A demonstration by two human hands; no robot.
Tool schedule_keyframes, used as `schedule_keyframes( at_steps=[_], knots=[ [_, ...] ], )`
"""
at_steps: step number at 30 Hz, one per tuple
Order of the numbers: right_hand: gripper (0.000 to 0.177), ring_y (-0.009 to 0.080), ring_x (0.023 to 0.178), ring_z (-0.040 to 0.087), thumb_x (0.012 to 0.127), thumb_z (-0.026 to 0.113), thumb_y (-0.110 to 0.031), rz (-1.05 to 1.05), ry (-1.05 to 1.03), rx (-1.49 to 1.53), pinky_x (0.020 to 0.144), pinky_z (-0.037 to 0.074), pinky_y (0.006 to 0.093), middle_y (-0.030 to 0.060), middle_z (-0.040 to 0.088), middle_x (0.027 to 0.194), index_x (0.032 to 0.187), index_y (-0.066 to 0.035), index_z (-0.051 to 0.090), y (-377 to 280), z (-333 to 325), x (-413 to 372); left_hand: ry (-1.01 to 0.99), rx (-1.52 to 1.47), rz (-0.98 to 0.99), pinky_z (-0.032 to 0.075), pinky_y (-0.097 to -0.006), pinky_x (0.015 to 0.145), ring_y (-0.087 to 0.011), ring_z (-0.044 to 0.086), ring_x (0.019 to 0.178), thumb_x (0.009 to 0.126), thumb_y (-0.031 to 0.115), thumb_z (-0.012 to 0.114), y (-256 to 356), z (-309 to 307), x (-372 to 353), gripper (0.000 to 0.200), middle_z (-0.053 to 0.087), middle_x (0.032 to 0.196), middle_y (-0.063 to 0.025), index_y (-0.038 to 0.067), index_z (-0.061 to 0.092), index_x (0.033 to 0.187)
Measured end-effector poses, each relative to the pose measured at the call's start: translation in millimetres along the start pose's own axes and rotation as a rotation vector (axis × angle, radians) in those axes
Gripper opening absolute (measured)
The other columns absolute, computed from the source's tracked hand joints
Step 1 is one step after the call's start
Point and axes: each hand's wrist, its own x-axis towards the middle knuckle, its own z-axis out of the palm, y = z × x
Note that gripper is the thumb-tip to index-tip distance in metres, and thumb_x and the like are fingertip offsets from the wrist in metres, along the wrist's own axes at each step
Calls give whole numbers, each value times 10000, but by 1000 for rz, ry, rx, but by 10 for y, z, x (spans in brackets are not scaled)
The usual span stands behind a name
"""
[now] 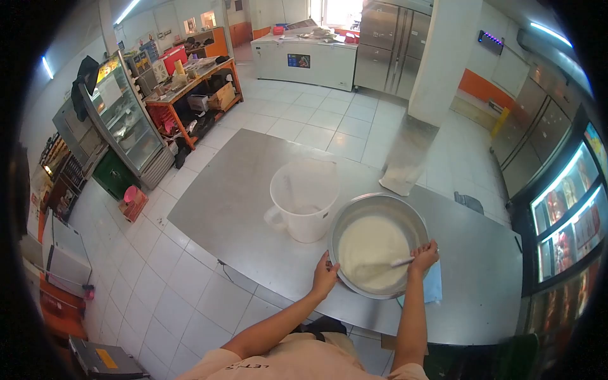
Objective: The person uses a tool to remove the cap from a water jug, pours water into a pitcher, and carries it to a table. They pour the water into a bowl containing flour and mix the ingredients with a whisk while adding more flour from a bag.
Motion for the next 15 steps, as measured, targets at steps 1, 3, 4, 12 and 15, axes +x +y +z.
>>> schedule_keyframes(
  at_steps=[1, 3, 4, 12, 15],
  knots=[
    [367, 110, 363, 256, 867, 496, -239, -2, -4, -5, 355, 264, 286, -27, 267, 476, 568, -142, 306, -44, -47, 145, 1, -6, -2, 536, -292, 557, -165, 568, 751, 865, 79, 547, -110, 21, 63, 602, 499, 929, -100, 22, 253, 1387],
    [372, 103, 358, 268, 869, 497, -234, -228, 119, -63, 340, 261, 292, -22, 287, 471, 558, -133, 321, -185, -169, 413, 107, 20, 144, 513, -312, 538, -189, 584, 691, 835, 76, 561, -278, 75, 118, 587, 537, 897, -121, 44, 320, 1369],
    [381, 115, 353, 286, 867, 500, -233, -270, 173, 29, 339, 263, 288, -12, 306, 466, 545, -123, 328, -274, -140, 511, 103, 17, 142, 513, -312, 538, -189, 584, 691, 835, 76, 561, -250, 82, 85, 587, 537, 897, -121, 44, 320, 1369],
    [378, 120, 362, 284, 862, 507, -248, -44, 29, 113, 352, 270, 269, -1, 305, 474, 551, -122, 333, 317, 79, 382, 27, -86, -26, 550, -304, 602, -213, 600, 775, 859, 84, 533, 9, 12, -28, 586, 552, 969, -139, 44, 281, 1386],
    [377, 102, 366, 285, 868, 504, -254, -122, -3, -141, 351, 264, 270, -2, 304, 468, 550, -137, 338, -49, -80, 332, 67, 2, -3, 552, -305, 602, -212, 591, 752, 857, 95, 542, 45, -27, -73, 603, 574, 933, -136, 36, 268, 1391]
  ],
)
